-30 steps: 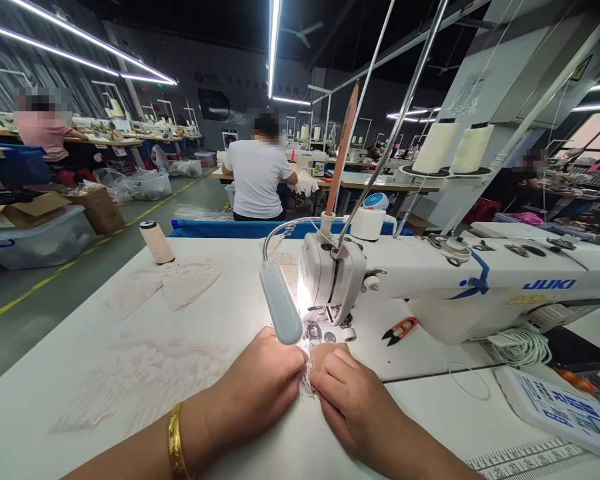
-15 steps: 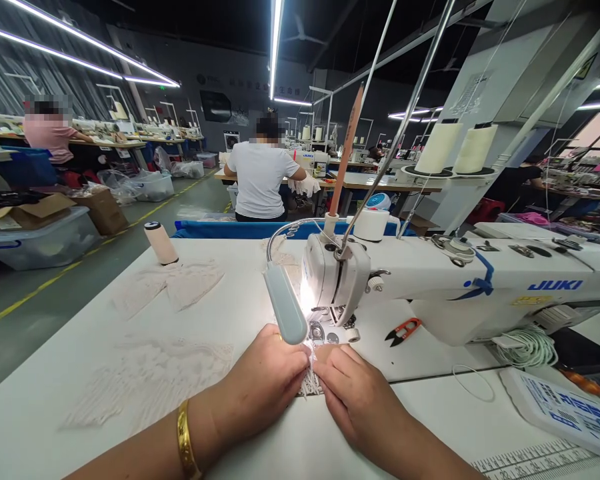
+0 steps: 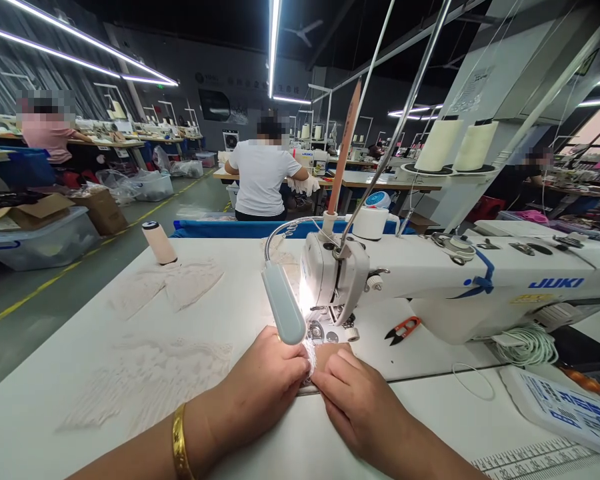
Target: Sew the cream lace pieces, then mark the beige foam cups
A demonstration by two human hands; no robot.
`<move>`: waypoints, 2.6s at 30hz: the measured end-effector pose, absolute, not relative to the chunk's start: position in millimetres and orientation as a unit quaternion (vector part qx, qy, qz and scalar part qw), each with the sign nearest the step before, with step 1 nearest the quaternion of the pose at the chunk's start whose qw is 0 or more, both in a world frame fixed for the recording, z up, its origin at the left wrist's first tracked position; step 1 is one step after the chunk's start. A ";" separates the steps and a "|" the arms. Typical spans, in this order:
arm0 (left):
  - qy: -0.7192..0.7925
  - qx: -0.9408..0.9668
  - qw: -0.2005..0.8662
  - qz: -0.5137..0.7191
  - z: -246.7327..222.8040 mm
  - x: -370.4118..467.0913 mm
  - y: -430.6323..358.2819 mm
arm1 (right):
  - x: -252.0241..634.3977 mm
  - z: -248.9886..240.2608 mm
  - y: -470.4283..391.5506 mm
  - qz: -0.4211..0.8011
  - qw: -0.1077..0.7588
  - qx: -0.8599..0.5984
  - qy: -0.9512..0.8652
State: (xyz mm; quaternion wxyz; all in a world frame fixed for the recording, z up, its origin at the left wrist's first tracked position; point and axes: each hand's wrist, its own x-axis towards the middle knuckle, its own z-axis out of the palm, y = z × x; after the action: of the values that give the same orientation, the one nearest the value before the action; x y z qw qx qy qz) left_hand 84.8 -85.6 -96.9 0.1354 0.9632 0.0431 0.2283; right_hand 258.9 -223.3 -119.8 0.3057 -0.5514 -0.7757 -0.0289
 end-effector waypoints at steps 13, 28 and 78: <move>0.041 0.957 0.107 0.266 -95.1 92.4 -76.7 | 257.0 -121.4 -218.7 -0.043 0.312 -0.566 -0.762; 0.003 0.965 0.079 0.250 -99.6 88.9 -80.2 | 259.1 -121.9 -221.9 -0.030 0.324 -0.560 -0.762; 0.100 0.957 0.147 0.229 -88.9 99.2 -69.0 | 273.5 -119.6 -211.6 -0.064 0.337 -0.638 -0.690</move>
State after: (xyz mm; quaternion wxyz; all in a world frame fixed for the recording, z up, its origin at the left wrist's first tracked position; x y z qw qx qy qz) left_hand 99.2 -69.0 -88.9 0.1466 0.9571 0.1002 0.2291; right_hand 273.5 -211.6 -119.6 0.3366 -0.6379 -0.6897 -0.0640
